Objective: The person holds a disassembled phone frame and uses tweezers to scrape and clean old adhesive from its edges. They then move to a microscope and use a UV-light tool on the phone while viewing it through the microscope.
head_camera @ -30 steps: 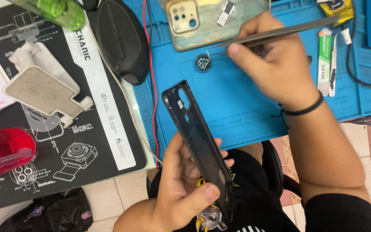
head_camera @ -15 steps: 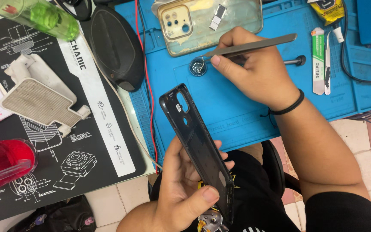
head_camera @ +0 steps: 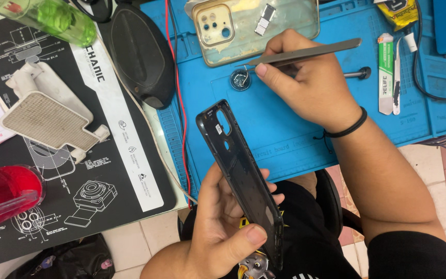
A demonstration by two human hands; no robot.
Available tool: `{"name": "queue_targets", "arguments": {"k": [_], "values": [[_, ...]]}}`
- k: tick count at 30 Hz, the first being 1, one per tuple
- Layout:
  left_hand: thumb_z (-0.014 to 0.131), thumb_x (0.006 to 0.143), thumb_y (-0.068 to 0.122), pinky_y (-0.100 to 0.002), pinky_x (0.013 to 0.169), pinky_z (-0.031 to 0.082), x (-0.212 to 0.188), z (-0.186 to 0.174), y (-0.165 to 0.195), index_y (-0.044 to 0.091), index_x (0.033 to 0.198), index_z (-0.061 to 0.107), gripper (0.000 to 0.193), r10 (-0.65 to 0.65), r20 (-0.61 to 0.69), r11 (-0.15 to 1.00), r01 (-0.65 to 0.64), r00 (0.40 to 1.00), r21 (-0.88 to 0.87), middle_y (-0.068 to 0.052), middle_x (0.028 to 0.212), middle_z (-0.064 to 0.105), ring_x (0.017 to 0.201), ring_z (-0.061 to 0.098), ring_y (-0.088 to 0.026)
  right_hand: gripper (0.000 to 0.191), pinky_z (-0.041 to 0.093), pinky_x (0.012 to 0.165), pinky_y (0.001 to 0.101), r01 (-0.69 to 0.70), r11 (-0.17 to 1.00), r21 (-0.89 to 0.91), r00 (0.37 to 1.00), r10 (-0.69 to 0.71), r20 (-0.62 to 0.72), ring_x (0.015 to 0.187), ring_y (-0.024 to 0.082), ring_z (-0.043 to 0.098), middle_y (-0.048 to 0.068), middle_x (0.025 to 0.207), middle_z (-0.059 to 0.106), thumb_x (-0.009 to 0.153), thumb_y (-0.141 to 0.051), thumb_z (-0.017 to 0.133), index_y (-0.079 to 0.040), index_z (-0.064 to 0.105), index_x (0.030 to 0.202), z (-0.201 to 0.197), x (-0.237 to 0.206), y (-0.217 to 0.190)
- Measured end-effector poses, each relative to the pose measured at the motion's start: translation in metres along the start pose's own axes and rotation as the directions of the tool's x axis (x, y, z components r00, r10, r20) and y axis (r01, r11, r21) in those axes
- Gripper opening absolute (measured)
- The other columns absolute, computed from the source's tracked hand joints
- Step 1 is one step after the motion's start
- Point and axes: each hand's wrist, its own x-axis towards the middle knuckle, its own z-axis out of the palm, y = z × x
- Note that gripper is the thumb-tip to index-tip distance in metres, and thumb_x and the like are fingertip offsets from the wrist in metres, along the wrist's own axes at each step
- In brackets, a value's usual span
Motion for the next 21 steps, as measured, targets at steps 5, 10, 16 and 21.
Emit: {"name": "queue_targets", "arguments": {"k": [5, 10, 16, 21], "values": [[0.077, 0.095, 0.018, -0.058, 0.12, 0.051, -0.0007, 0.0005, -0.0014, 0.002, 0.166, 0.011, 0.098, 0.008, -0.01, 1.0, -0.008, 1.0, -0.014, -0.026, 0.153, 0.045, 0.137, 0.056, -0.033, 0.017, 0.048, 0.074, 0.0218, 0.004, 1.0, 0.007, 1.0, -0.004, -0.014, 0.085, 0.005, 0.058, 0.0, 0.095, 0.065, 0.105, -0.012, 0.074, -0.003, 0.062, 0.112, -0.0001, -0.0007, -0.0003], [0.077, 0.095, 0.018, -0.058, 0.12, 0.051, -0.0015, -0.0007, -0.0012, 0.002, 0.166, 0.011, 0.098, 0.012, -0.004, 1.0, -0.012, 1.0, -0.019, -0.026, 0.153, 0.044, 0.137, 0.056, -0.033, 0.017, 0.048, 0.074, 0.0215, -0.012, 0.999, 0.053, 1.0, 0.013, -0.016, 0.085, 0.005, 0.057, -0.001, 0.096, 0.064, 0.106, -0.012, 0.074, -0.003, 0.061, 0.112, 0.0, -0.0011, 0.0018], [0.077, 0.095, 0.018, -0.058, 0.12, 0.051, -0.0009, -0.0005, -0.0008, 0.002, 0.165, 0.011, 0.097, 0.007, -0.007, 1.0, -0.007, 1.0, -0.017, -0.026, 0.153, 0.044, 0.137, 0.056, -0.033, 0.018, 0.047, 0.072, 0.022, -0.03, 1.0, -0.006, 0.998, 0.029, -0.047, 0.082, 0.006, 0.056, 0.0, 0.092, 0.063, 0.106, -0.012, 0.075, -0.002, 0.061, 0.11, 0.0007, -0.0007, 0.0026], [0.077, 0.095, 0.018, -0.059, 0.12, 0.051, 0.0, 0.0, -0.0003, 0.001, 0.165, 0.012, 0.098, 0.005, -0.006, 1.0, -0.005, 1.0, -0.017, -0.027, 0.152, 0.045, 0.136, 0.057, -0.034, 0.017, 0.048, 0.072, 0.022, -0.024, 1.0, 0.015, 0.999, 0.025, -0.034, 0.083, 0.005, 0.058, 0.0, 0.093, 0.064, 0.105, -0.012, 0.074, -0.002, 0.061, 0.11, 0.001, 0.0, 0.0017]]}}
